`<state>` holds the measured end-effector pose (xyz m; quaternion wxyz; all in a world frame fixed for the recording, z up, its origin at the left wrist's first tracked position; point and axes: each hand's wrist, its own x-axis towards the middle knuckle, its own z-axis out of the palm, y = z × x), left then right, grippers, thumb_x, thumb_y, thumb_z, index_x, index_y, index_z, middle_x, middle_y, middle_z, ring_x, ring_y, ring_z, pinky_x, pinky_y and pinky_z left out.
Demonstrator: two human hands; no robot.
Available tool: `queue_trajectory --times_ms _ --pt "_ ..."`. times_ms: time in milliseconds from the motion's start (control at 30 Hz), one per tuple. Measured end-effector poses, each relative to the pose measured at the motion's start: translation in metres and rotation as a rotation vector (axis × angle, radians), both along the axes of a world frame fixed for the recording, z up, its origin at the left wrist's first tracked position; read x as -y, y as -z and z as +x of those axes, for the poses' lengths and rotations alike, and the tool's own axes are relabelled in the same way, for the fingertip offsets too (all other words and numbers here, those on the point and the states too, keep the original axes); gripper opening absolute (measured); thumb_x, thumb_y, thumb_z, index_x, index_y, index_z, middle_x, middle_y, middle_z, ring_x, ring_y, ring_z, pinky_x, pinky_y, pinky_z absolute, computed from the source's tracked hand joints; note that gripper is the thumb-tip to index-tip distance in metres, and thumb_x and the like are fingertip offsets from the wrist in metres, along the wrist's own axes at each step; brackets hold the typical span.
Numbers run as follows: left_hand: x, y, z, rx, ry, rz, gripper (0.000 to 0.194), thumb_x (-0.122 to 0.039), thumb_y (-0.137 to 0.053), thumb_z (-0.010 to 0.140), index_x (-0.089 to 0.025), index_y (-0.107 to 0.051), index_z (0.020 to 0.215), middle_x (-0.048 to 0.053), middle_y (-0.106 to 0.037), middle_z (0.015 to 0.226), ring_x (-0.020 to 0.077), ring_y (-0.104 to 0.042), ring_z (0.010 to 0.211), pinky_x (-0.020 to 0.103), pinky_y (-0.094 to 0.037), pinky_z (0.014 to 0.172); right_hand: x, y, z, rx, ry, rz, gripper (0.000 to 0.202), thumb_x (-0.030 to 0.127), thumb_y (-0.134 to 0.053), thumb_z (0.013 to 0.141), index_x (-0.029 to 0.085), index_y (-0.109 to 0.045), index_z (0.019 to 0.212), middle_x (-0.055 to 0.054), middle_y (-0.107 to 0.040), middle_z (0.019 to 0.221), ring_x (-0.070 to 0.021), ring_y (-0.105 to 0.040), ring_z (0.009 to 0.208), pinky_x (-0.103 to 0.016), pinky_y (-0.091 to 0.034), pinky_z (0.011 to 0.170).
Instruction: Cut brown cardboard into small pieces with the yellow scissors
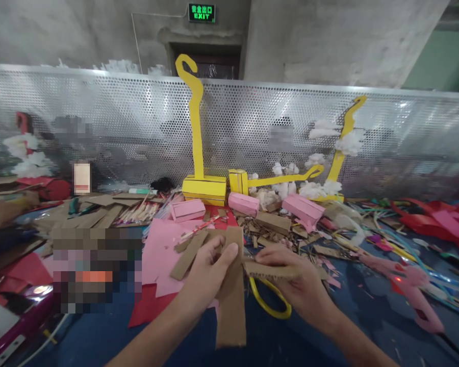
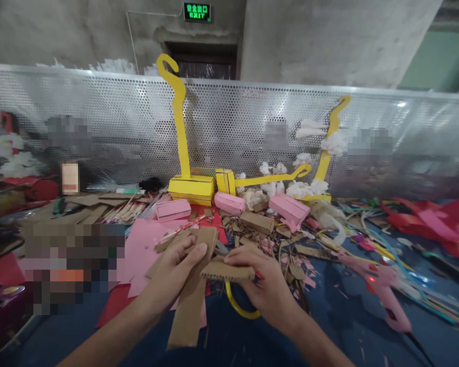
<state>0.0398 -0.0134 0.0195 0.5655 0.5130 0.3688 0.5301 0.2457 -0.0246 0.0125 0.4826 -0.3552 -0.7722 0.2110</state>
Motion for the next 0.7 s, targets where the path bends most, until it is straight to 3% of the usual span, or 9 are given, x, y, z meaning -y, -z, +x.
queue_trajectory --times_ms 100,200,333,400,500,567,700 --pt "0.003 0.0 0.003 0.11 0.082 -0.133 0.028 -0.046 -0.07 0.082 -0.02 -0.063 0.089 0.004 -0.069 0.08 0.017 -0.064 0.068 0.027 -0.05 0.062 0.0 0.001 0.007 0.088 -0.023 0.19 0.024 0.019 -0.069 0.086 0.03 -0.075 0.106 -0.008 -0.076 0.107 -0.0263 -0.068 0.1 -0.044 -0.052 0.093" --pt "0.004 0.0 0.003 0.121 0.088 -0.157 0.028 -0.047 -0.07 0.081 -0.021 -0.063 0.087 0.003 -0.068 0.077 0.0167 -0.064 0.066 0.027 -0.051 0.061 0.0 0.002 0.009 0.127 -0.035 0.248 0.032 0.017 -0.069 0.085 0.033 -0.073 0.113 -0.007 -0.075 0.112 -0.0274 -0.067 0.104 -0.047 -0.049 0.097" --pt "-0.004 -0.004 -0.006 0.079 -0.067 -0.017 0.029 -0.047 -0.071 0.081 -0.02 -0.063 0.085 0.001 -0.066 0.074 0.0152 -0.063 0.064 0.024 -0.05 0.058 0.0 0.002 0.006 -0.032 0.03 0.042 0.012 0.028 -0.069 0.088 0.027 -0.076 0.097 -0.008 -0.078 0.101 -0.0267 -0.07 0.098 -0.041 -0.055 0.09" --pt "-0.01 -0.008 -0.015 0.068 -0.191 -0.007 0.033 -0.049 -0.069 0.082 -0.022 -0.065 0.099 0.003 -0.069 0.085 0.0167 -0.066 0.072 0.025 -0.053 0.062 -0.002 0.004 0.005 -0.133 0.087 -0.136 0.02 0.036 -0.068 0.089 0.022 -0.074 0.102 -0.009 -0.078 0.101 -0.0274 -0.071 0.096 -0.039 -0.057 0.086" --pt "-0.015 -0.013 -0.025 0.066 -0.223 0.002 0.038 -0.052 -0.067 0.083 -0.023 -0.064 0.107 0.002 -0.07 0.088 0.0166 -0.067 0.074 0.024 -0.054 0.064 -0.007 0.007 0.006 -0.263 0.091 -0.332 0.042 0.047 -0.067 0.088 0.02 -0.064 0.121 -0.01 -0.075 0.113 -0.0288 -0.071 0.1 -0.038 -0.059 0.085" --pt "-0.016 -0.014 -0.027 0.047 -0.222 -0.002 0.042 -0.053 -0.067 0.083 -0.024 -0.064 0.112 0.002 -0.071 0.091 0.0169 -0.067 0.074 0.024 -0.054 0.063 -0.01 0.009 0.006 -0.278 0.067 -0.382 0.05 0.051 -0.064 0.089 0.021 -0.058 0.129 -0.01 -0.071 0.123 -0.0296 -0.068 0.109 -0.039 -0.059 0.087" --pt "-0.014 -0.012 -0.024 0.024 -0.208 -0.033 0.047 -0.053 -0.069 0.081 -0.025 -0.064 0.118 0.003 -0.073 0.095 0.0192 -0.07 0.079 0.023 -0.054 0.062 -0.016 0.01 0.008 -0.176 0.126 -0.355 0.045 0.052 -0.057 0.093 0.024 -0.056 0.128 -0.009 -0.068 0.128 -0.0291 -0.064 0.114 -0.04 -0.056 0.093"
